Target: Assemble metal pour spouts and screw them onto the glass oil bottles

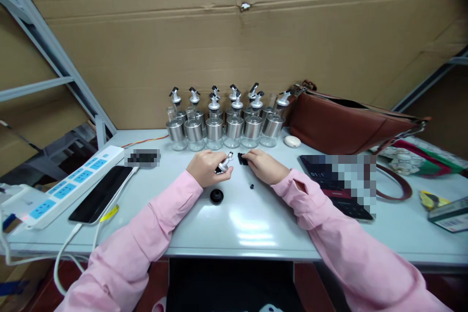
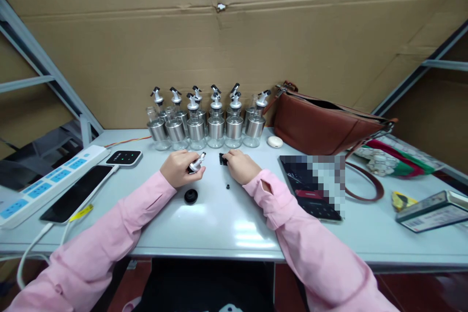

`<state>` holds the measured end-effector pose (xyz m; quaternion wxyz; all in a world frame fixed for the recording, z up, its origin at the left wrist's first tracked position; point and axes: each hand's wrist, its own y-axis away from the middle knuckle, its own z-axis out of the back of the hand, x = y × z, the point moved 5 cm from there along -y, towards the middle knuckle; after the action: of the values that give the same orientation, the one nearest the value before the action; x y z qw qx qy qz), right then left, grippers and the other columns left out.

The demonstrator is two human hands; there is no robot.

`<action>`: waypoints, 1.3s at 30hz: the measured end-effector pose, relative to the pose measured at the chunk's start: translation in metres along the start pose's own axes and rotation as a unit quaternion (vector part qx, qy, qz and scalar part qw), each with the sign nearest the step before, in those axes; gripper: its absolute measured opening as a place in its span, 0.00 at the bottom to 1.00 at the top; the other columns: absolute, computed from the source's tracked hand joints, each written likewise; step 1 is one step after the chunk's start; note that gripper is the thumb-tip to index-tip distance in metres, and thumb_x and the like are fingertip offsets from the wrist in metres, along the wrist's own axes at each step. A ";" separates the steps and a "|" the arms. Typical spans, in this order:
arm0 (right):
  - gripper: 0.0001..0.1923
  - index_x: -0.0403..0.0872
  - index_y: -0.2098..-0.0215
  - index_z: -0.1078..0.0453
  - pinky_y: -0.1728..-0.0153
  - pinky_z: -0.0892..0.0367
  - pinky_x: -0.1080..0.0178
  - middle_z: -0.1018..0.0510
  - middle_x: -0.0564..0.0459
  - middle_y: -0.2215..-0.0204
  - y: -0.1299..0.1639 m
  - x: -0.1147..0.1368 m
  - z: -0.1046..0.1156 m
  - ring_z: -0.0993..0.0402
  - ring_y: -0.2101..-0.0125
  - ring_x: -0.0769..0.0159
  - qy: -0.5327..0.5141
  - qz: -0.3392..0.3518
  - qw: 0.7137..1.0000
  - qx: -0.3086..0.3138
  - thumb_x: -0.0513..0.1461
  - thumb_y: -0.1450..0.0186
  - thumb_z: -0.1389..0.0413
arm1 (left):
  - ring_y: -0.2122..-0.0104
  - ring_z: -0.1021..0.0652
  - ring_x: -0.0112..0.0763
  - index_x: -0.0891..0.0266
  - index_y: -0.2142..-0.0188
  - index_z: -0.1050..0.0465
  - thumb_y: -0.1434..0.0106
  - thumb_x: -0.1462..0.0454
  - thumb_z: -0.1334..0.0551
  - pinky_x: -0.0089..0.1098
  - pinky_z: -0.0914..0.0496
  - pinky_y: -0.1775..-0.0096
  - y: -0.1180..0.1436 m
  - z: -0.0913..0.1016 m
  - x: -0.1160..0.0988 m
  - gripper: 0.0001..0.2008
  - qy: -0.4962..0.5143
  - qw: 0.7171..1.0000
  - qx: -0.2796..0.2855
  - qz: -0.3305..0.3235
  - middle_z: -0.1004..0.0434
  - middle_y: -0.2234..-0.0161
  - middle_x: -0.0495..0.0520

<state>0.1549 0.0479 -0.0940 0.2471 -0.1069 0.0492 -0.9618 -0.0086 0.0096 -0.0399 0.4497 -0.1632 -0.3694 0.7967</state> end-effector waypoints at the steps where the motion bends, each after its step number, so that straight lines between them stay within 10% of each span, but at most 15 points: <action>1: 0.19 0.38 0.49 0.34 0.53 0.37 0.57 0.30 0.41 0.57 0.000 0.000 0.000 0.34 0.55 0.57 0.000 0.002 1.000 0.002 0.30 0.36 0.57 | 0.83 0.35 0.24 0.61 0.77 0.39 0.43 0.62 0.45 0.28 0.41 0.76 0.000 0.000 0.000 0.09 0.001 1.000 -0.001 -0.001 0.34 0.83 0.46; 11: 0.18 0.43 0.50 0.32 0.57 0.37 0.56 0.31 0.42 0.58 0.003 0.008 0.000 0.36 0.56 0.56 0.025 0.003 1.000 -0.009 0.31 0.37 0.53 | 0.82 0.32 0.26 0.61 0.73 0.37 0.44 0.62 0.44 0.28 0.39 0.75 0.001 -0.003 0.002 0.05 0.004 1.000 0.019 0.016 0.33 0.81 0.46; 20: 0.11 0.43 0.57 0.33 0.56 0.38 0.60 0.28 0.46 0.62 0.011 0.041 0.046 0.34 0.59 0.62 -0.160 0.150 0.949 -0.228 0.38 0.32 0.55 | 0.79 0.30 0.26 0.62 0.67 0.39 0.43 0.63 0.45 0.26 0.36 0.74 0.003 -0.012 0.007 0.05 0.065 0.991 0.070 0.095 0.31 0.76 0.47; 39: 0.06 0.43 0.64 0.34 0.65 0.36 0.62 0.28 0.49 0.71 0.016 0.057 0.043 0.34 0.68 0.65 -0.152 0.213 0.935 -0.240 0.36 0.34 0.52 | 0.71 0.32 0.29 0.64 0.66 0.38 0.40 0.69 0.45 0.29 0.35 0.69 -0.001 -0.006 -0.005 0.01 0.105 0.994 -0.010 0.007 0.33 0.73 0.51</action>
<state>0.1236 0.0042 -0.0441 0.4178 -0.2947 0.2619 -0.8185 -0.0020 0.0088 -0.0433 0.4787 -0.2533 -0.3267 0.7746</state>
